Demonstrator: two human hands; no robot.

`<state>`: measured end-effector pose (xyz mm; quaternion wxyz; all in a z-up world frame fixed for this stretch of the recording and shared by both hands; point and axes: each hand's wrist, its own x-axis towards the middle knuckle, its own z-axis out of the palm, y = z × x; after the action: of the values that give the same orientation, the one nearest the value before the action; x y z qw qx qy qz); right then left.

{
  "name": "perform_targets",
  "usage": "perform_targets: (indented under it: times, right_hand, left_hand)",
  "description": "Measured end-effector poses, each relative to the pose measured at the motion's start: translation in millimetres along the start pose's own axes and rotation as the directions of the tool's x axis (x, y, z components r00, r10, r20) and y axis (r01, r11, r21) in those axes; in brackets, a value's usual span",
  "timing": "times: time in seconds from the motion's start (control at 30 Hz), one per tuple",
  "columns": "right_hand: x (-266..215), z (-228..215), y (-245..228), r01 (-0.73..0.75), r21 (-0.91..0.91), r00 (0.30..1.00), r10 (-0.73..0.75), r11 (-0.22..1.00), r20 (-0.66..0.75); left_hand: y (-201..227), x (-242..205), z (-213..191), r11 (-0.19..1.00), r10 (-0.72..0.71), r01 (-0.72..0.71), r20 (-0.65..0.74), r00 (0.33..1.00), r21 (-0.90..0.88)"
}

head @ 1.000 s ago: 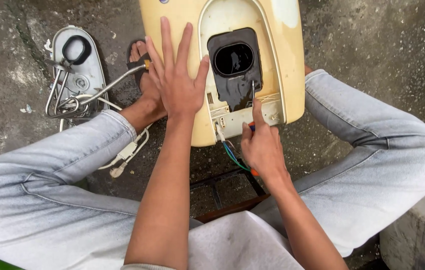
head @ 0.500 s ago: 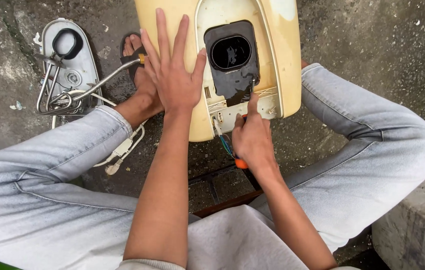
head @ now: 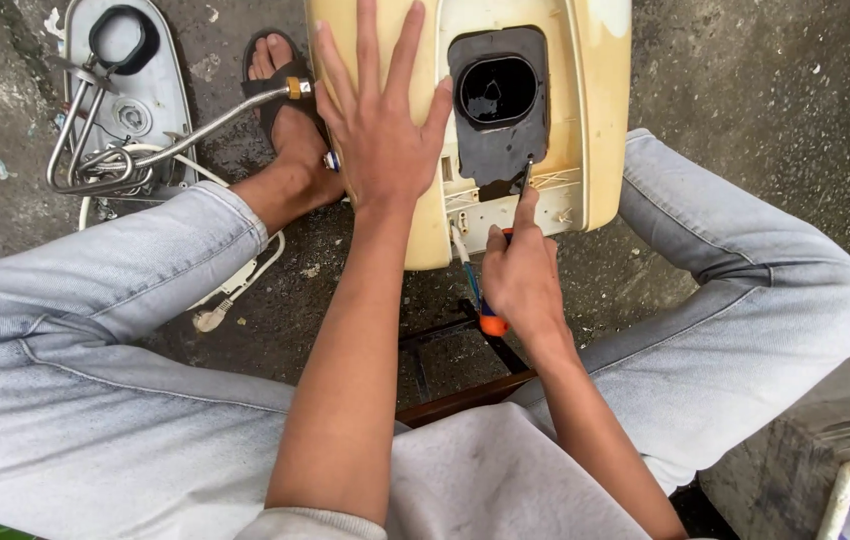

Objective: Scraping mineral scale and residue from the inside of a water heater casing using a flathead screwdriver.

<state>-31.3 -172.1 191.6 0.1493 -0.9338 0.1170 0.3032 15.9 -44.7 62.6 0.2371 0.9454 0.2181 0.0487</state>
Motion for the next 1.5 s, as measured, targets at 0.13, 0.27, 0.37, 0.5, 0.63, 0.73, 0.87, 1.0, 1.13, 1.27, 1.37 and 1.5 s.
perform_targets:
  times: [0.13, 0.27, 0.37, 0.5, 0.63, 0.73, 0.87, 1.0, 1.13, 1.27, 1.37, 1.5]
  right_hand:
    - [6, -3, -3, -0.009, -0.008, 0.999, 0.009, 1.000, -0.046]
    - [10, -3, 4, 0.007, -0.028, 0.995, -0.010, 1.000, -0.099]
    - [8, -8, 8, 0.072, -0.052, 0.988, -0.078, 0.996, -0.132]
    - [11, -24, 22, 0.113, -0.037, 0.990, -0.116, 0.993, -0.083]
    - [23, -33, 54, 0.182, -0.025, 0.982, -0.183, 0.983, -0.055]
    - [33, -42, 59, 0.310, -0.077, 0.949, -0.313, 0.948, -0.035]
    - [30, -47, 46, 0.292, -0.169, 0.953, -0.302, 0.941, -0.036]
    - [21, -43, 51, 0.237, -0.200, 0.968, -0.249, 0.951, -0.040]
    - [23, -42, 36, 0.161, -0.190, 0.983, -0.174, 0.968, -0.055]
    - [35, -45, 26, 0.225, -0.164, 0.968, -0.240, 0.960, -0.075]
    - [30, -46, 20, 0.181, -0.206, 0.979, -0.195, 0.962, -0.050]
    - [34, -44, 15, 0.162, -0.205, 0.983, -0.177, 0.965, -0.055]
  left_hand:
    - [5, -1, -2, 0.999, -0.045, 0.047, 0.052, 0.998, -0.023]
    - [8, -1, -4, 0.999, -0.046, 0.045, 0.058, 0.997, 0.015]
    - [10, -1, -7, 0.999, -0.045, 0.045, 0.054, 0.998, 0.010]
    - [12, -1, -14, 0.998, -0.046, 0.047, 0.032, 0.998, -0.033]
    - [12, -1, -13, 0.998, -0.049, 0.050, 0.025, 0.998, -0.043]
    - [11, 0, -12, 0.998, -0.051, 0.051, 0.007, 0.999, -0.036]
    - [12, 0, -9, 0.995, -0.040, 0.038, -0.030, 0.999, -0.091]
    - [10, -1, -10, 0.999, -0.038, 0.039, 0.035, 0.999, -0.013]
    - [11, 0, -8, 0.999, -0.027, 0.028, 0.065, 0.998, -0.016]
    - [10, 3, -13, 0.996, -0.021, 0.021, -0.007, 1.000, -0.085]
    - [9, -1, -17, 0.998, -0.021, 0.023, 0.022, 1.000, -0.058]
    - [6, 0, -3, 0.998, -0.024, 0.027, 0.035, 0.999, -0.060]
